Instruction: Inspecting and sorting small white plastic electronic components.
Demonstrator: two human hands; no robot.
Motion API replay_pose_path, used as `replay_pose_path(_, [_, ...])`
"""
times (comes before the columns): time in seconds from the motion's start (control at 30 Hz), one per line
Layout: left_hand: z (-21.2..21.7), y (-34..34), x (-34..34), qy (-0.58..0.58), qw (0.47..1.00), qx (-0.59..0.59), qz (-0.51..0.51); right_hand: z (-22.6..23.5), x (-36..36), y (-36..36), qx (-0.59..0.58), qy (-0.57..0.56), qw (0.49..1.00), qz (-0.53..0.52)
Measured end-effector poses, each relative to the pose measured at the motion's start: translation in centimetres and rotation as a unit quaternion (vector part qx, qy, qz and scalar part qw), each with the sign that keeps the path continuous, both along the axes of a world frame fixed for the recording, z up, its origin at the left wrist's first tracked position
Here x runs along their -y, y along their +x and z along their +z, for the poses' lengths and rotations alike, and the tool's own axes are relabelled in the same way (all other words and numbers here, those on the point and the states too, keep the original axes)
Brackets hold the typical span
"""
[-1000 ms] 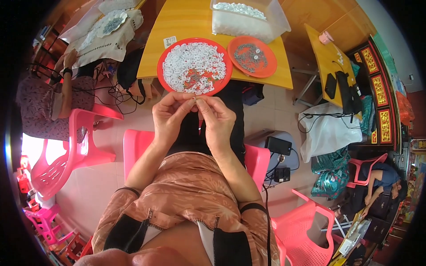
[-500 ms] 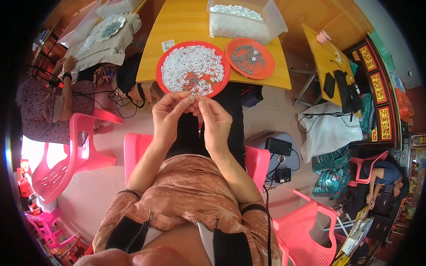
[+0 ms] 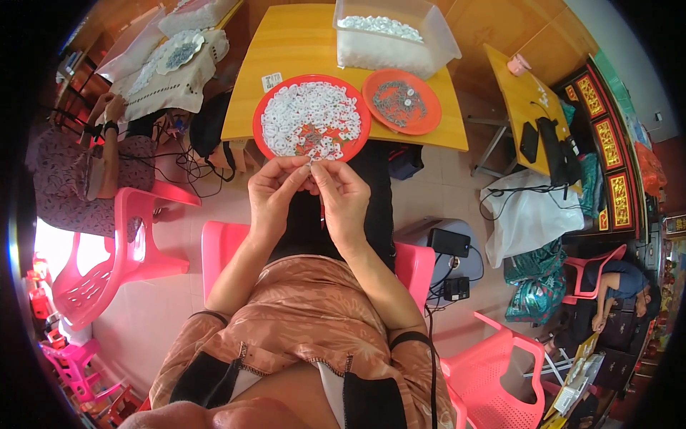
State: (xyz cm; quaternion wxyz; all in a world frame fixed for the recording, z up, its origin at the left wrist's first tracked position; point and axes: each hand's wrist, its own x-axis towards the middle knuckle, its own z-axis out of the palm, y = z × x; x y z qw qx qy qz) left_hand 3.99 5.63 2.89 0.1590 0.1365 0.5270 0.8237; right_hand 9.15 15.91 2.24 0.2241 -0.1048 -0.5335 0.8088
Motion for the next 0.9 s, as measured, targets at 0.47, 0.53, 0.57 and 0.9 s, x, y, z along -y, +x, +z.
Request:
replay_pose_path(0.47, [-0.1,-0.1,-0.1,-0.009,1.000,-0.008,-0.001,0.4,0.6,0.2,-0.026,-0.004,0.999,-0.025])
replay_pose_path(0.53, [0.2,-0.3,0.2,-0.001,1.000,0.007,-0.003,0.5,0.2,-0.1,-0.011,-0.002,1.000,-0.023])
replay_pose_path(0.57, [0.3,-0.5,0.3,0.008,1.000,0.022,-0.005,0.4,-0.3,-0.2,0.013,0.015,1.000,-0.012])
replay_pose_path(0.9, [-0.5,-3.9,2.4,0.034,0.995,0.060,0.077,-3.7,-7.2,-6.3,0.113,0.599,0.772,-0.179])
